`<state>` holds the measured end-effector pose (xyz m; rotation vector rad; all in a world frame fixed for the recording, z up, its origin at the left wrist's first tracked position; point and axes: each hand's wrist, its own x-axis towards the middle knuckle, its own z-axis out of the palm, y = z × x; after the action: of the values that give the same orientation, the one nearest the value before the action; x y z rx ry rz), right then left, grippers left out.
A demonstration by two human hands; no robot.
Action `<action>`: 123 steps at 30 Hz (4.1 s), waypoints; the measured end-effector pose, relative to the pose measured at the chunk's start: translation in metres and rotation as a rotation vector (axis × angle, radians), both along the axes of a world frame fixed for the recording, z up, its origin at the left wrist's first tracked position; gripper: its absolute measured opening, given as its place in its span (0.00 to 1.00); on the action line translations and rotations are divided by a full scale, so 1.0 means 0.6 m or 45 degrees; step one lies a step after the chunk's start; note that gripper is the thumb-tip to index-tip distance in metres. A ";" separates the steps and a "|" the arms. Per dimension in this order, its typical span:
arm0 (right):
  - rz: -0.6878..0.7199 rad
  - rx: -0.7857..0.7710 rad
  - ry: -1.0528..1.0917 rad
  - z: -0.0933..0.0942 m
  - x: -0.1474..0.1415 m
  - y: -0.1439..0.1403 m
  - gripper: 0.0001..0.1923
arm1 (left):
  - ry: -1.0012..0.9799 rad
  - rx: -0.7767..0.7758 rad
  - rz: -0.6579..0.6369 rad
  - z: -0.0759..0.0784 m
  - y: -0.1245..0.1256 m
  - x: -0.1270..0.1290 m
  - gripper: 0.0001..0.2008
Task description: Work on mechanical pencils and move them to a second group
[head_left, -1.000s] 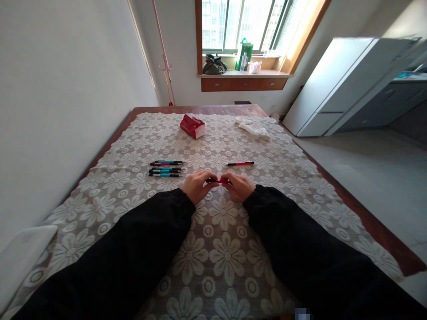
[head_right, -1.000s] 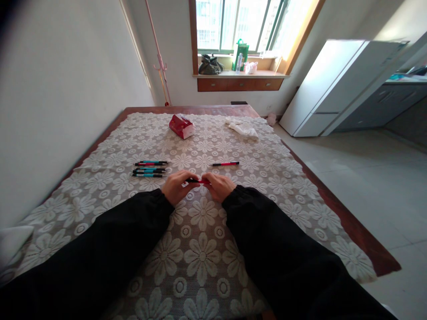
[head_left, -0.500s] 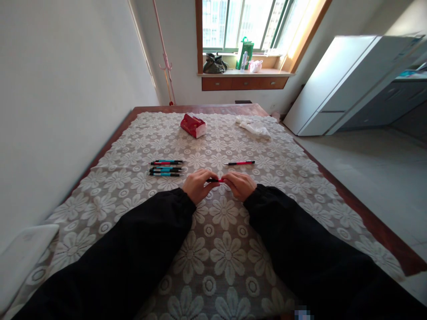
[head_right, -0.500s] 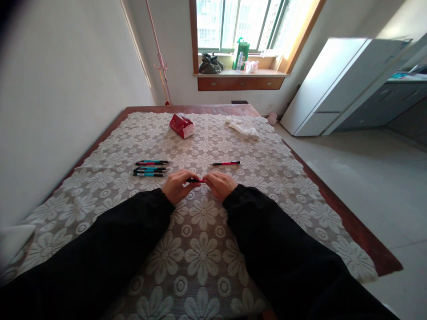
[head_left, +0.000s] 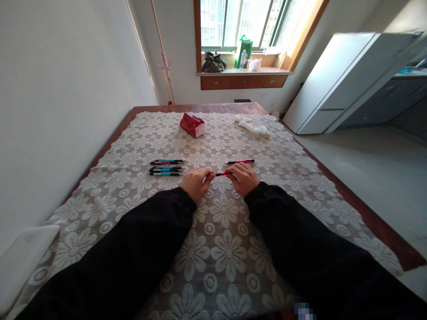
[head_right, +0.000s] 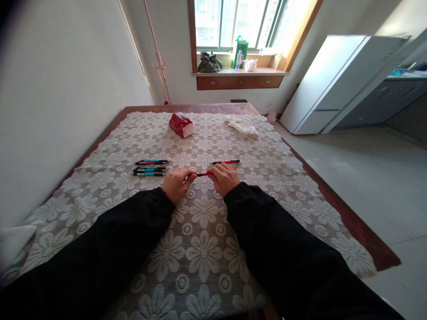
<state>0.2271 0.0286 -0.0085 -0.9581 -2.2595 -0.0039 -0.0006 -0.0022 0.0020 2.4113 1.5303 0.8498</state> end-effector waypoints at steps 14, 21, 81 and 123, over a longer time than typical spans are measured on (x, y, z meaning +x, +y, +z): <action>-0.038 -0.186 -0.174 0.004 -0.004 0.004 0.15 | -0.166 0.057 -0.011 -0.010 0.009 -0.011 0.14; 0.095 -0.060 -0.011 -0.008 0.001 0.006 0.11 | -0.321 -0.100 0.016 -0.008 0.011 -0.009 0.09; 0.155 0.143 -0.201 0.002 0.016 0.018 0.19 | -0.468 -0.117 -0.040 -0.011 0.002 -0.004 0.09; -0.404 -0.163 -0.196 -0.036 0.098 0.088 0.17 | 0.424 -0.168 0.149 0.084 0.028 -0.070 0.10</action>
<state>0.2858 0.0814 -0.0302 -1.4202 -2.2414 -0.0757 -0.0428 0.0147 0.0522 2.4779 1.7919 0.3600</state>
